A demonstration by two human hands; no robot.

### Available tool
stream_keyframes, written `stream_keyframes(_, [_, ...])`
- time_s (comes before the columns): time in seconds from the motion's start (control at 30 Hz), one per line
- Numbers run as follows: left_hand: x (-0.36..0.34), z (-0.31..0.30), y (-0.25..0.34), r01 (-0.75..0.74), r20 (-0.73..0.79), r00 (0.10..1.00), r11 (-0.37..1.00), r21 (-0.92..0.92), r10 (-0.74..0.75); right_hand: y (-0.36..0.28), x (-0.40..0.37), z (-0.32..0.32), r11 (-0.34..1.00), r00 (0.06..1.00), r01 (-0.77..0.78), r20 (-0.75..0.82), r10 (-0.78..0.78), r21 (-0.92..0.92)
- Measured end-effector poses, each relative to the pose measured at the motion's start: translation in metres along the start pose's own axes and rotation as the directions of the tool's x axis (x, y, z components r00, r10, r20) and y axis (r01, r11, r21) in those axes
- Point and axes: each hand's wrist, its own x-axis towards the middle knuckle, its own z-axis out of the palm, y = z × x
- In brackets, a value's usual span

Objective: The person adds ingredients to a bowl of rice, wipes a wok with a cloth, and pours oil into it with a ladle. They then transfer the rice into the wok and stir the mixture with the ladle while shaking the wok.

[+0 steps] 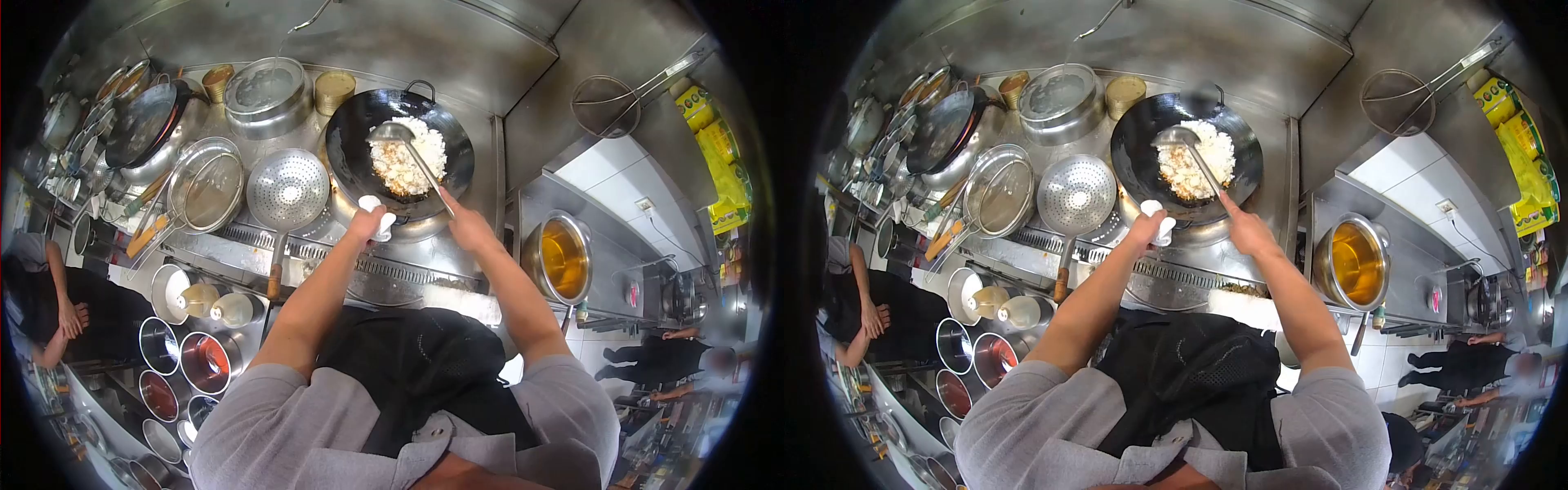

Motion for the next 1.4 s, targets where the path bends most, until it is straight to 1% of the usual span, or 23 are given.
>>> stream_keyframes(0.03, [-0.002, 0.0, 0.0, 0.002, 0.001, 1.0, 1.0, 0.003, -0.002, -0.008, -0.008, -0.003, 1.0, 1.0, -0.002, 0.0, 0.002, 0.003])
stream_keyframes(0.1, [-0.004, 0.004, 0.003, -0.012, -0.064, 0.998, 1.0, 0.014, 0.013, -0.022, -0.026, -0.005, 0.991, 0.987, -0.136, 0.085, 0.134, 0.015])
stream_keyframes(0.17, [-0.001, 0.001, 0.001, -0.006, -0.025, 1.0, 1.0, 0.004, 0.006, 0.0, -0.021, 0.021, 0.993, 0.99, -0.118, 0.077, 0.119, -0.012])
stream_keyframes(0.27, [-0.003, 0.0, 0.005, 0.002, 0.011, 1.0, 1.0, 0.024, -0.002, 0.023, -0.013, 0.025, 0.996, 0.991, -0.085, 0.111, 0.08, 0.042])
stream_keyframes(0.33, [-0.002, -0.003, -0.002, 0.024, 0.005, 1.0, 0.998, 0.052, -0.024, 0.011, -0.034, 0.007, 0.99, 0.996, 0.062, -0.076, -0.053, 0.123])
stream_keyframes(0.37, [0.006, -0.003, -0.008, 0.021, -0.001, 1.0, 0.999, 0.036, -0.021, -0.002, -0.045, -0.003, 0.99, 0.996, 0.056, -0.077, -0.046, 0.127])
stream_keyframes(0.43, [0.012, -0.001, -0.003, 0.011, -0.006, 1.0, 1.0, 0.011, -0.011, -0.029, -0.064, -0.016, 0.963, 0.964, -0.24, 0.149, 0.222, 0.121])
stream_keyframes(0.5, [0.005, -0.003, 0.0, 0.013, 0.021, 1.0, 1.0, 0.017, -0.014, -0.016, -0.065, 0.007, 0.971, 0.975, -0.197, 0.135, 0.178, 0.136])
stream_keyframes(0.57, [0.018, -0.005, -0.008, 0.035, 0.046, 0.998, 0.999, 0.032, -0.036, -0.003, -0.052, 0.02, 0.99, 0.978, -0.118, 0.181, 0.103, 0.073])
stream_keyframes(0.6, [0.015, -0.004, -0.003, 0.017, 0.008, 1.0, 0.999, 0.034, -0.017, 0.007, -0.052, 0.019, 0.984, 0.991, -0.049, 0.131, 0.027, 0.171])
stream_keyframes(0.73, [0.0, -0.001, 0.004, -0.014, -0.023, 1.0, 1.0, 0.004, 0.014, -0.026, -0.077, -0.012, 0.99, 0.989, -0.122, 0.099, 0.114, 0.072])
stream_keyframes(0.8, [0.002, -0.002, 0.004, -0.018, -0.009, 1.0, 1.0, 0.003, 0.018, -0.042, -0.082, -0.008, 0.963, 0.953, -0.264, 0.168, 0.253, 0.047])
stream_keyframes(0.83, [0.003, -0.003, 0.002, -0.018, 0.004, 1.0, 1.0, 0.011, 0.018, -0.032, -0.077, 0.007, 0.962, 0.951, -0.27, 0.172, 0.259, 0.045])
stream_keyframes(0.87, [0.0, -0.003, 0.005, 0.001, 0.007, 1.0, 1.0, -0.001, -0.001, -0.013, -0.064, 0.032, 0.982, 0.968, -0.189, 0.169, 0.183, 0.018])
stream_keyframes(0.9, [0.0, -0.002, 0.003, 0.002, 0.011, 1.0, 1.0, -0.001, -0.001, -0.016, -0.056, 0.032, 0.995, 0.981, -0.103, 0.165, 0.103, -0.006])
stream_keyframes(0.97, [0.003, -0.005, 0.003, 0.004, -0.006, 1.0, 1.0, 0.005, -0.004, -0.012, -0.045, 0.018, 0.988, 0.973, -0.153, 0.177, 0.147, 0.021])
stream_keyframes(1.03, [-0.001, -0.007, 0.005, 0.022, 0.005, 1.0, 0.999, 0.026, -0.022, -0.019, -0.057, -0.003, 0.991, 0.996, -0.078, 0.062, 0.071, 0.112])
stream_keyframes(1.07, [-0.002, -0.007, 0.009, 0.024, 0.016, 1.0, 0.999, 0.046, -0.025, -0.029, -0.064, -0.016, 0.987, 0.984, -0.151, 0.107, 0.144, 0.059])
stream_keyframes(1.17, [0.0, -0.008, 0.005, -0.013, -0.004, 1.0, 0.999, 0.049, 0.013, -0.045, -0.084, -0.021, 0.971, 0.974, -0.223, 0.065, 0.218, 0.082])
stream_keyframes(1.27, [-0.001, -0.009, 0.008, -0.001, 0.03, 1.0, 0.999, 0.051, -0.001, -0.007, -0.069, 0.041, 0.972, 0.966, -0.236, 0.109, 0.235, 0.003])
stream_keyframes(1.3, [-0.001, -0.008, 0.008, -0.004, 0.033, 0.999, 0.999, 0.052, 0.003, -0.003, -0.068, 0.036, 0.971, 0.966, -0.238, 0.105, 0.237, 0.003])
stream_keyframes(1.37, [0.002, -0.009, 0.008, 0.033, 0.026, 0.999, 0.998, 0.047, -0.034, 0.007, -0.057, 0.016, 0.963, 0.979, -0.166, 0.157, 0.134, 0.213])
stream_keyframes(1.4, [-0.001, -0.01, 0.007, 0.039, 0.023, 0.999, 0.998, 0.048, -0.04, 0.008, -0.059, 0.006, 0.964, 0.99, -0.115, 0.106, 0.092, 0.24])
